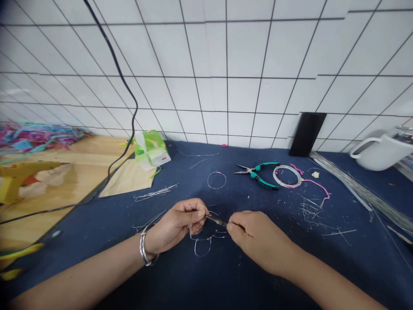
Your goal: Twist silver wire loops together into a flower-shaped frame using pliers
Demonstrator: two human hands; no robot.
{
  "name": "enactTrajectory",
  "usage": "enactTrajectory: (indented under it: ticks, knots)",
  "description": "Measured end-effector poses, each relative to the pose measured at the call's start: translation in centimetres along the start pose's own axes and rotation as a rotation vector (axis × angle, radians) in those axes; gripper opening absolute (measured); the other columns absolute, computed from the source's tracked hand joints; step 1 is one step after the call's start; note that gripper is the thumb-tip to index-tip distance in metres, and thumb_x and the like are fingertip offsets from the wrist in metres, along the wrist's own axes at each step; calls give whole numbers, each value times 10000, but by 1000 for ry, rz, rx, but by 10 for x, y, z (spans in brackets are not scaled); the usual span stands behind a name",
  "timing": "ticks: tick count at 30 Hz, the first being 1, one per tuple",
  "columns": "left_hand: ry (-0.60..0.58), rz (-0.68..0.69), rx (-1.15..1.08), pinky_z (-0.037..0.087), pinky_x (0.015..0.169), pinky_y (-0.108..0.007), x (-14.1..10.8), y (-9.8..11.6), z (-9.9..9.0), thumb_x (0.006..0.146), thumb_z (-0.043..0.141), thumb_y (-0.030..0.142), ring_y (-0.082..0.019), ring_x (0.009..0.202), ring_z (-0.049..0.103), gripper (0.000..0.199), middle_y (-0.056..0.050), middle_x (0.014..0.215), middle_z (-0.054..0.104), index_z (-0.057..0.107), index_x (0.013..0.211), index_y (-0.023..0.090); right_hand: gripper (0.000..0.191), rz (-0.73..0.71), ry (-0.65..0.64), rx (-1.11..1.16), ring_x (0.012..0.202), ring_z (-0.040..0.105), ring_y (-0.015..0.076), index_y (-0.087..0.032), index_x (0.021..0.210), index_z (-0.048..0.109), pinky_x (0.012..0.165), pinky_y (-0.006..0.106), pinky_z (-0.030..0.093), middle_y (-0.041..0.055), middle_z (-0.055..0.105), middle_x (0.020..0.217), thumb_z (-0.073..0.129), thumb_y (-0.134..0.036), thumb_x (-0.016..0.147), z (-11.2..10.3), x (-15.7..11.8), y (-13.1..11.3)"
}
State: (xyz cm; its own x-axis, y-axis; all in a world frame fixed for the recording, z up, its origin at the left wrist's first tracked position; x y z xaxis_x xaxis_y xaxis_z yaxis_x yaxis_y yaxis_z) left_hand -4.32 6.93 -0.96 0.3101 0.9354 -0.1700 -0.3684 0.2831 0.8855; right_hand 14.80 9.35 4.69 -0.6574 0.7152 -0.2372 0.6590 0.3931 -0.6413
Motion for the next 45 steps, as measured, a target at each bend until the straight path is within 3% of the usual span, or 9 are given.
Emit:
enactTrajectory:
  ticks: [14, 19, 30, 42, 45]
  knots:
    - [24, 8, 14, 337, 479, -200, -1, 0, 0, 823, 560, 196, -62, 485, 457, 98, 9, 613, 531, 565, 768, 115, 205, -216, 276, -511, 636, 425, 152, -188, 729, 502, 585, 293, 323, 28, 475, 701, 358, -235, 867, 14, -7, -1]
    - [21, 5, 7, 348, 485, -200, -1, 0, 0, 824, 559, 193, -68, 498, 478, 93, 1, 630, 543, 559, 775, 115, 196, -256, 314, -657, 644, 404, 176, -196, 751, 515, 588, 312, 315, 43, 468, 697, 356, -229, 862, 16, -9, -4]
    - [16, 20, 9, 399, 543, -222, -1, 1, 2, 844, 539, 212, -90, 559, 514, 95, -1, 662, 549, 518, 789, 137, 164, -287, 392, -792, 638, 388, 174, -179, 774, 540, 584, 312, 295, 50, 471, 685, 398, -222, 843, 14, -8, -7]
    - [0, 13, 22, 412, 572, -236, -1, 2, 2, 856, 514, 229, -106, 577, 534, 132, -23, 680, 568, 520, 765, 133, 214, -310, 449, -911, 672, 403, 185, -155, 967, 569, 586, 321, 291, 61, 480, 725, 424, -232, 830, 13, -12, -7]
    - [2, 13, 13, 409, 573, -229, 0, 3, 2, 857, 515, 232, -103, 578, 537, 130, -22, 690, 567, 525, 774, 132, 188, -276, 440, -872, 668, 401, 186, -173, 908, 573, 589, 322, 289, 59, 477, 722, 414, -244, 838, 11, -12, -8]
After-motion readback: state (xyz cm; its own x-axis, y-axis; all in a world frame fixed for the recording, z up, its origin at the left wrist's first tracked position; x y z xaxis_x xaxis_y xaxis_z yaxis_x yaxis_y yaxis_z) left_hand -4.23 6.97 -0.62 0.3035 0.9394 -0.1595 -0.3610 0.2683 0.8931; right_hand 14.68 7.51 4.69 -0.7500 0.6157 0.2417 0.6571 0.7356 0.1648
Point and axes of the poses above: each hand's wrist, its own x-axis towards the middle knuckle, its own z-axis out of the palm, y = z × x, the point moved 2 cm from there along x, towards the middle knuckle
